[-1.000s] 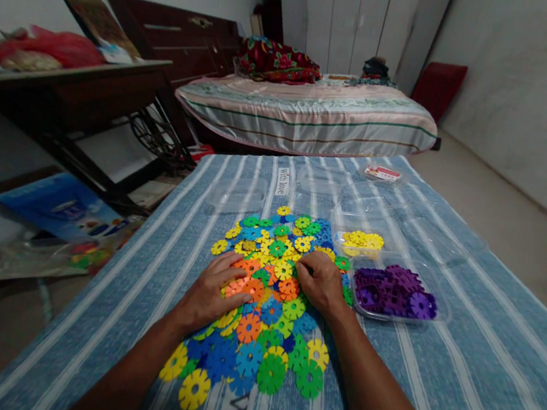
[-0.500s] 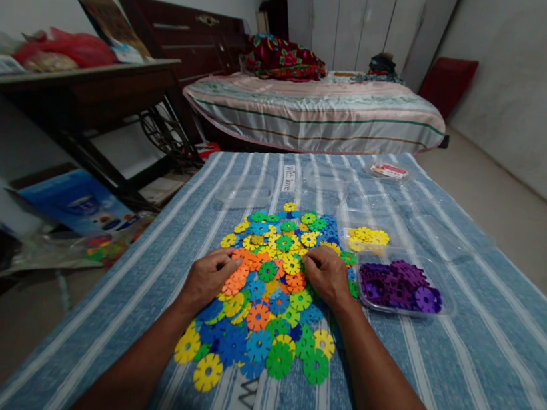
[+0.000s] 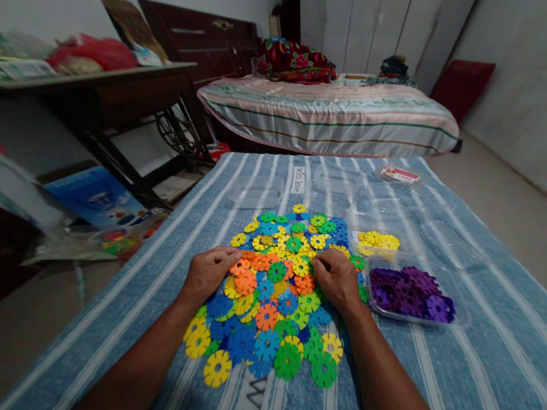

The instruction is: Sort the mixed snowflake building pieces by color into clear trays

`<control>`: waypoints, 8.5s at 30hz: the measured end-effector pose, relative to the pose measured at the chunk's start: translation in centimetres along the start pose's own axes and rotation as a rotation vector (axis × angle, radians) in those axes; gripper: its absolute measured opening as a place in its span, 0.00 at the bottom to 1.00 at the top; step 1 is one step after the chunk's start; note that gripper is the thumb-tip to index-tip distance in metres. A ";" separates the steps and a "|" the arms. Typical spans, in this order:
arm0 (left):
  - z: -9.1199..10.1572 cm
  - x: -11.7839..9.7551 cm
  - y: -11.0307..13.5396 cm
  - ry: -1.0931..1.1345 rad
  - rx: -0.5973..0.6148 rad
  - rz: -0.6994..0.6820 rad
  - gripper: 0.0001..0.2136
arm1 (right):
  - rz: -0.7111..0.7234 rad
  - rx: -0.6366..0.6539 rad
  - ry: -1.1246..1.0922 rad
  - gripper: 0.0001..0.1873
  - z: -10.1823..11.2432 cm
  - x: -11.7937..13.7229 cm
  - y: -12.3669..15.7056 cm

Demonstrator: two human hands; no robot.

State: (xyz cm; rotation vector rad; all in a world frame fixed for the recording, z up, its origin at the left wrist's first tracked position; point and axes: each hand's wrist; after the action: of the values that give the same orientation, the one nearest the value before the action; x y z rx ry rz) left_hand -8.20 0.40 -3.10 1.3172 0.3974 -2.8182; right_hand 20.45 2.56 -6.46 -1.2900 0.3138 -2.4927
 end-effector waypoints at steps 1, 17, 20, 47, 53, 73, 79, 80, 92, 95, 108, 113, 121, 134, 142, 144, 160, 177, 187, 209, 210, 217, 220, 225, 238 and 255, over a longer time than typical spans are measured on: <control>0.0 -0.1 0.0 0.001 0.002 0.004 0.18 | 0.002 0.000 0.000 0.12 0.0 0.0 0.0; 0.4 0.4 0.0 0.019 0.044 0.069 0.11 | -0.016 0.013 -0.011 0.11 0.3 0.2 0.2; 0.3 0.5 0.1 0.020 0.047 0.077 0.10 | -0.019 0.011 -0.030 0.11 0.3 0.2 0.3; 1.0 -0.3 0.7 -0.081 0.326 -0.086 0.10 | -0.007 -0.007 -0.041 0.11 0.1 0.1 0.4; 0.8 -0.7 0.5 -0.069 0.210 -0.055 0.12 | 0.001 0.008 -0.046 0.11 0.2 0.0 0.3; -1.0 -5.3 -5.0 -0.013 0.293 0.115 0.12 | 0.047 -0.011 0.019 0.12 -1.1 -0.2 -0.5; -4.7 -12.1 -12.4 0.460 0.359 0.258 0.12 | 0.045 -0.004 0.012 0.12 -1.2 -0.2 -0.5; -5.1 -13.2 -13.1 0.476 0.347 0.254 0.12 | 0.046 -0.004 0.009 0.12 -1.2 -0.2 -0.5; -1.1 -6.4 -7.7 -0.131 0.497 -0.047 0.09 | 0.041 0.003 0.020 0.12 -0.7 -0.2 -0.4; 1.0 -5.0 -5.5 -0.231 0.516 -0.099 0.10 | 0.041 0.008 0.020 0.12 -0.6 -0.2 -0.4; 1.7 -3.7 -0.9 -0.501 0.608 -0.335 0.08 | 0.034 0.010 0.020 0.11 -0.6 -0.3 -0.3; 1.7 -4.2 -1.2 -0.390 0.594 -0.326 0.03 | 0.038 0.006 0.036 0.11 -0.8 -0.4 -0.4; -1.2 -7.0 -6.2 -0.097 0.481 0.033 0.09 | 0.029 0.002 0.044 0.11 -0.8 -0.3 -0.4; -5.8 -11.2 -9.5 0.192 0.492 0.098 0.04 | 0.032 0.001 0.027 0.11 -0.7 -0.3 -0.6; -2.7 -7.5 -4.8 -0.311 0.655 -0.204 0.04 | 0.043 0.005 0.045 0.11 -0.4 0.0 -0.5; -2.2 -7.8 -4.1 -0.387 0.667 -0.232 0.03 | 0.042 0.005 0.042 0.11 -0.5 0.0 -0.5; -2.9 -7.1 -2.5 -0.677 0.695 -0.264 0.09 | 0.043 0.002 0.060 0.11 -0.9 -0.5 -0.5; -2.1 -7.3 -3.4 -0.510 0.751 -0.143 0.07 | 0.044 -0.021 0.026 0.11 -0.8 -0.4 -0.6; -2.0 -6.0 -4.0 -0.265 0.720 0.001 0.07 | 0.050 -0.026 0.030 0.11 -0.9 -0.4 -0.6; -0.2 -6.6 -12.3 0.850 -0.068 0.441 0.05 | 0.030 -0.008 0.024 0.11 -0.8 -0.1 -0.5; -0.2 -6.5 -12.4 0.842 -0.073 0.451 0.05 | 0.029 -0.006 0.023 0.11 -0.8 -0.1 -0.5; -2.5 -4.4 -9.5 0.274 0.212 0.297 0.05 | 0.036 -0.010 0.032 0.11 -0.9 -0.2 -0.4; -3.0 -3.9 -9.4 -0.053 0.242 0.140 0.04 | 0.036 -0.004 0.030 0.11 -0.9 -0.2 -0.4; -3.2 -4.4 -9.6 -0.459 0.260 -0.002 0.07 | 0.041 -0.002 0.046 0.11 -0.8 -0.1 -0.4; -6.3 -6.7 -6.4 -0.634 0.473 -0.392 0.12 | 0.029 -0.003 0.031 0.10 -0.9 -0.1 -0.4; -2.6 -8.0 -12.0 0.664 0.066 0.428 0.05 | 0.042 0.010 0.035 0.12 -0.7 -0.1 -0.5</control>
State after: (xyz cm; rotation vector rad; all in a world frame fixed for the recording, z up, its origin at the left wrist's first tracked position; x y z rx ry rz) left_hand -2.35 11.82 4.05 2.0410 0.0037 -2.0180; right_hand 19.82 3.10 -6.79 -1.2249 0.3329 -2.4811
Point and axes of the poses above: each hand's wrist, its own y-axis away from the middle knuckle, its own z-axis out of the back of the hand, x = y × z, and after that the axes turned 5 degrees about x, right-handed
